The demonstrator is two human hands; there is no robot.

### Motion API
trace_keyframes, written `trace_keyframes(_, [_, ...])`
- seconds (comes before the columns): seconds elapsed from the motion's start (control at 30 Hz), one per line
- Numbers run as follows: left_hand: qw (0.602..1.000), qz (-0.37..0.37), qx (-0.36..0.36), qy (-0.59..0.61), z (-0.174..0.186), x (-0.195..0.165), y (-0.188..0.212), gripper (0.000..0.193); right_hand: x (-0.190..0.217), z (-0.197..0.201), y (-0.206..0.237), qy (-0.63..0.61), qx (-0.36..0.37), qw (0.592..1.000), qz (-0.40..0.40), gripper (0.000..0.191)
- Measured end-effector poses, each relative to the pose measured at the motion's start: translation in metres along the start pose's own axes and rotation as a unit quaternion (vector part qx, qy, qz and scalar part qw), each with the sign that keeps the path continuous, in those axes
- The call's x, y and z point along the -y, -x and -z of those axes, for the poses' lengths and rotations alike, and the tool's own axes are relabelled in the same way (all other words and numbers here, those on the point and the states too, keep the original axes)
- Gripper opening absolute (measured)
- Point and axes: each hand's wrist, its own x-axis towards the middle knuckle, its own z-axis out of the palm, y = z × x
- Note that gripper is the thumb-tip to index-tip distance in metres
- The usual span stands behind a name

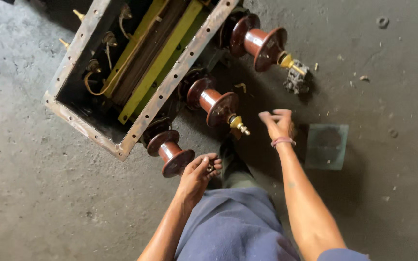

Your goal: The person crouches on the workshop floor beside a transformer tank with porcelain bushings. They pick up brass terminal fittings and nuts, thread them onto the bushing stems by hand, then use a wrench to tighten each terminal, working through the bushings one at a time.

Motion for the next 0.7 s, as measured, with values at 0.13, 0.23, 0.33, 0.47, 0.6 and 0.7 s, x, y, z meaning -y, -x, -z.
trace_keyframes(0.13, [1.0, -0.005, 0.002, 0.018, 0.001, 0.004, 0.003, 0.034, 0.003, -0.001, -0.001, 0.007, -0.033, 0.999, -0.021, 0.078])
trace_keyframes(0.23, [0.999, -0.034, 0.02, 0.022, 0.001, 0.006, 0.006, 0.033, 0.004, -0.002, -0.001, -0.001, 0.041, 0.999, -0.017, 0.078])
trace_keyframes(0.33, [0.998, -0.027, 0.045, 0.023, 0.003, 0.009, 0.014, 0.033, 0.003, -0.005, 0.0, -0.02, -0.074, 0.997, -0.019, 0.07])
trace_keyframes(0.47, [0.999, -0.035, 0.037, 0.018, 0.006, 0.012, 0.026, 0.036, 0.001, -0.012, 0.0, -0.038, 0.079, 0.996, 0.023, 0.079])
trace_keyframes(0.6, [0.998, -0.045, 0.015, 0.043, 0.008, 0.017, 0.043, 0.039, 0.005, -0.014, -0.002, -0.038, -0.046, 0.996, 0.066, 0.067])
trace_keyframes(0.7, [0.994, -0.053, 0.043, 0.084, 0.005, 0.017, 0.054, 0.044, 0.013, -0.006, 0.002, 0.087, -0.055, 0.994, 0.031, 0.048])
